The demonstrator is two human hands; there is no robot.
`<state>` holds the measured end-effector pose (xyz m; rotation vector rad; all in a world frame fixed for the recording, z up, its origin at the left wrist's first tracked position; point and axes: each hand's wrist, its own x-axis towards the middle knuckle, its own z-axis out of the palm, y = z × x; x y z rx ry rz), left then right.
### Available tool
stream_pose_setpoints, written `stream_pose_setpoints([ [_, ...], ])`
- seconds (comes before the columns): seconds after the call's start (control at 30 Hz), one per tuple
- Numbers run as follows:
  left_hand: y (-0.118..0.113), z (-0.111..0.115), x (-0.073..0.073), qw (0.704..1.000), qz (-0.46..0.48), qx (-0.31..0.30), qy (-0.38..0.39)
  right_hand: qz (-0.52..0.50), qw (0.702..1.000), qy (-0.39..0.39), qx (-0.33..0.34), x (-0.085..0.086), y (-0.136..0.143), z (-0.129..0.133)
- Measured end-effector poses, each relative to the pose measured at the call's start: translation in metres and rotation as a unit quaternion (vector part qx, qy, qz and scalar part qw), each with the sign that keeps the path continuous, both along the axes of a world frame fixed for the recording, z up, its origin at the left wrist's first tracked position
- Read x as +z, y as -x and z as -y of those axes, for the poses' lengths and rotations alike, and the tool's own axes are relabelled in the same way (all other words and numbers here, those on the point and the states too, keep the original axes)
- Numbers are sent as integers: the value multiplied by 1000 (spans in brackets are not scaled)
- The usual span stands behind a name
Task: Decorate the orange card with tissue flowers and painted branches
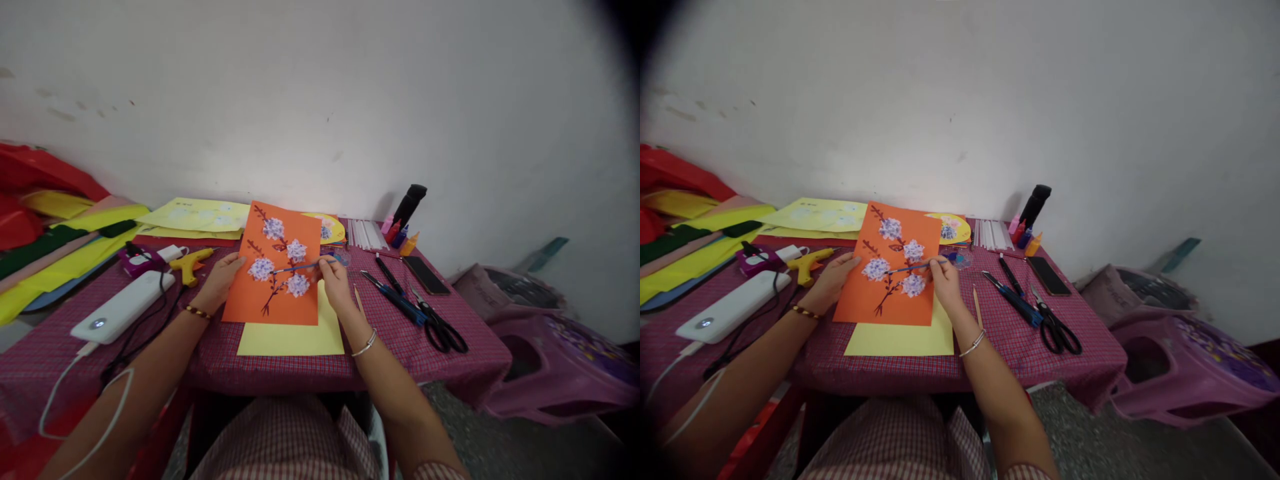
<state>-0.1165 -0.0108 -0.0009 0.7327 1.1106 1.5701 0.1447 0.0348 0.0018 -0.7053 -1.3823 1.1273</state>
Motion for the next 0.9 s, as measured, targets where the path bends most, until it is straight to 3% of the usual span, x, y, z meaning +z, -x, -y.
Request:
stream_pose_setpoints([
  [0.33,-2,0,4,1000,-9,7,9,23,999,13,32,-1,5,3],
  [0.63,-3,1,4,1000,-10,13,6,-15,1000,16,-5,5,-3,-1],
  [0.9,-2,0,4,1000,-5,14,5,27,1000,5,4,3,1,1],
])
